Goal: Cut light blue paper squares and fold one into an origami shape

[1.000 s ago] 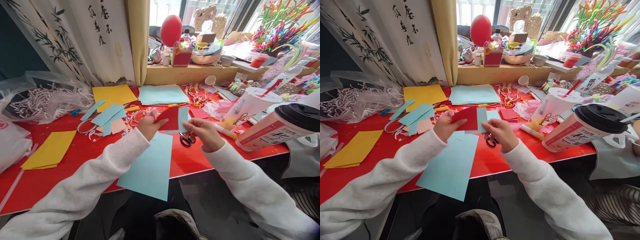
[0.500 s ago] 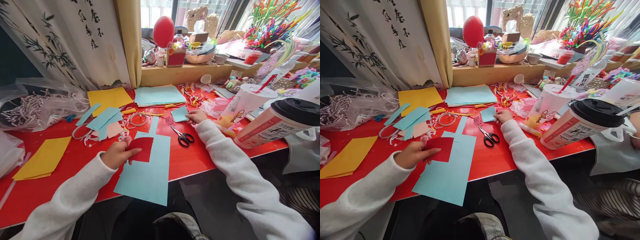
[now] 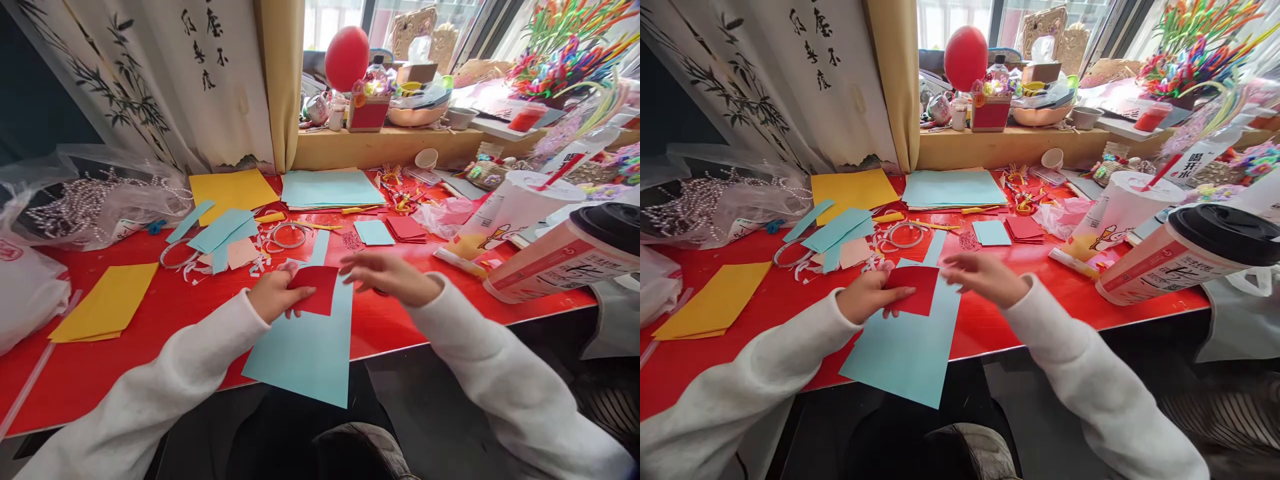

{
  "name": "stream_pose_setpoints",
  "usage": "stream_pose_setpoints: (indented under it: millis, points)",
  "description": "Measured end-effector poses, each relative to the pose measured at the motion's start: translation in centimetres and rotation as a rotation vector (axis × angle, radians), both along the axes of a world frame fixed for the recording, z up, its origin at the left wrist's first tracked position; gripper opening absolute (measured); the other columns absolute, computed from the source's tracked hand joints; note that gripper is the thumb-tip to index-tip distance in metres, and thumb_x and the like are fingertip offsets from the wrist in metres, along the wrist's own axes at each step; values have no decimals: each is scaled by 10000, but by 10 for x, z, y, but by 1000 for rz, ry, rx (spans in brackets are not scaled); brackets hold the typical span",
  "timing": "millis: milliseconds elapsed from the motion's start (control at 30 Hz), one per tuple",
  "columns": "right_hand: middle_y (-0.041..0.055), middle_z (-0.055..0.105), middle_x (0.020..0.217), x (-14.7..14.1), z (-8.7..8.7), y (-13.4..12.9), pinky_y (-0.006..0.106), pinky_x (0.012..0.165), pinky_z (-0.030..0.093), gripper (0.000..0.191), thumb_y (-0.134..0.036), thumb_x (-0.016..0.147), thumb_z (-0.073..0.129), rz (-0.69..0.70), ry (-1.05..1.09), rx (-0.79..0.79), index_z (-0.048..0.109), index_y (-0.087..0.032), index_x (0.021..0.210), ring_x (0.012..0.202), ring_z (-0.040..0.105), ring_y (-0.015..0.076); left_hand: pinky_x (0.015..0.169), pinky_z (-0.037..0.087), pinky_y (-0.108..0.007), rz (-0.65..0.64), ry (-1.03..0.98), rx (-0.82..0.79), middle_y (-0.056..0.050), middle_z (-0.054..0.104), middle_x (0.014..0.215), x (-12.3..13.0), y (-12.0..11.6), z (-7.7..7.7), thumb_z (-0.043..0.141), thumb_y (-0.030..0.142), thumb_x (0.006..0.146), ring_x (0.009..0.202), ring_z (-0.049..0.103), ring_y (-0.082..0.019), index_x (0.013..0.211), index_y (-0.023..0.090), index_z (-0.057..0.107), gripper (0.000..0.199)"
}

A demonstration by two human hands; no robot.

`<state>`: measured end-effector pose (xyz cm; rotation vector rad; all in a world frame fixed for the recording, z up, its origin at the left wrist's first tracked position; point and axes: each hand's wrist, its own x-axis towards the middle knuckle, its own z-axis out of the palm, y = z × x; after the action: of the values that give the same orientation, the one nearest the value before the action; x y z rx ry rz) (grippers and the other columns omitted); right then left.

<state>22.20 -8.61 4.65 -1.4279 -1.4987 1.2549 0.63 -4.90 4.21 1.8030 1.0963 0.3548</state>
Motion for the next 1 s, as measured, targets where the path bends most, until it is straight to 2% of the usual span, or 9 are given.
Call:
stream_pose_setpoints:
  millis: [67, 133, 233, 367, 533, 667, 767, 900, 1000]
  points:
    - [14, 578, 659, -12, -2, -20, 268, 604, 511, 309, -411, 638, 665, -28, 129, -3, 566, -132, 723, 639, 571, 117, 456, 472, -262, -68, -36, -35, -9, 564, 454, 13, -5, 2, 557, 475, 692, 408, 566, -147, 593, 163, 578, 328]
    - [-4, 546, 601, -7, -10, -36, 236, 557, 506, 292, -385, 633, 679, -126, 237, -51, 536, -130, 636, 580, 555, 96, 562, 509, -278, -224, 0, 85, -53, 648, 660, 24, -9, -1, 519, 488, 721, 562, 632, -170, 667, 162, 600, 340]
    - [-18, 511, 571, 18, -27, -58, 183, 446, 458, 280, -358, 627, 694, -438, 367, -22, 517, -143, 606, 485, 506, 65, 939, 404, -349, -425, 113, 468, -110, 620, 1063, 31, -2, -19, 583, 451, 695, 1145, 476, -257, 889, 152, 606, 357]
    - [5, 540, 632, 44, -53, -97, 205, 429, 458, 218, -324, 607, 714, -681, 400, -13, 581, -165, 676, 501, 518, 93, 1053, 194, -492, -179, 331, 733, -157, 492, 1247, 29, 27, -51, 500, 390, 775, 1292, 252, -302, 1191, 125, 482, 493]
    - [29, 608, 737, 52, -83, -130, 256, 534, 511, 206, -325, 608, 711, -815, 315, 30, 641, -204, 758, 618, 582, 153, 986, 325, -445, -267, 313, 718, -192, 522, 1208, 30, 41, -65, 430, 273, 817, 1173, 442, -290, 1050, 106, 597, 332]
    - [15, 605, 712, 54, -91, -131, 256, 496, 501, 194, -328, 613, 706, -846, 290, 52, 631, -216, 753, 553, 571, 145, 836, 443, -419, -286, 337, 709, -173, 630, 1030, 37, 31, -55, 317, 184, 834, 1020, 566, -272, 888, 129, 658, 349]
    - [-3, 569, 622, 56, -89, -127, 234, 444, 476, 176, -328, 628, 699, -790, 289, 25, 610, -198, 707, 468, 543, 119, 801, 451, -411, -258, 332, 742, -164, 663, 916, 28, 33, -34, 311, 234, 839, 937, 601, -263, 868, 140, 659, 362]
    - [-11, 553, 600, 59, -91, -126, 209, 436, 465, 176, -320, 656, 683, -774, 317, 41, 590, -181, 709, 450, 535, 99, 949, 381, -352, -131, 138, 1018, -80, 583, 1162, -25, 57, 3, 371, 253, 844, 1122, 501, -188, 973, 220, 626, 288]
    - [-15, 556, 588, 60, -98, -126, 189, 422, 454, 204, -328, 653, 686, -807, 320, 74, 584, -164, 717, 434, 532, 86, 1054, 263, -352, 181, 192, 1008, -65, 473, 1292, -79, 81, 13, 275, 268, 883, 1248, 355, -165, 1130, 162, 538, 377]
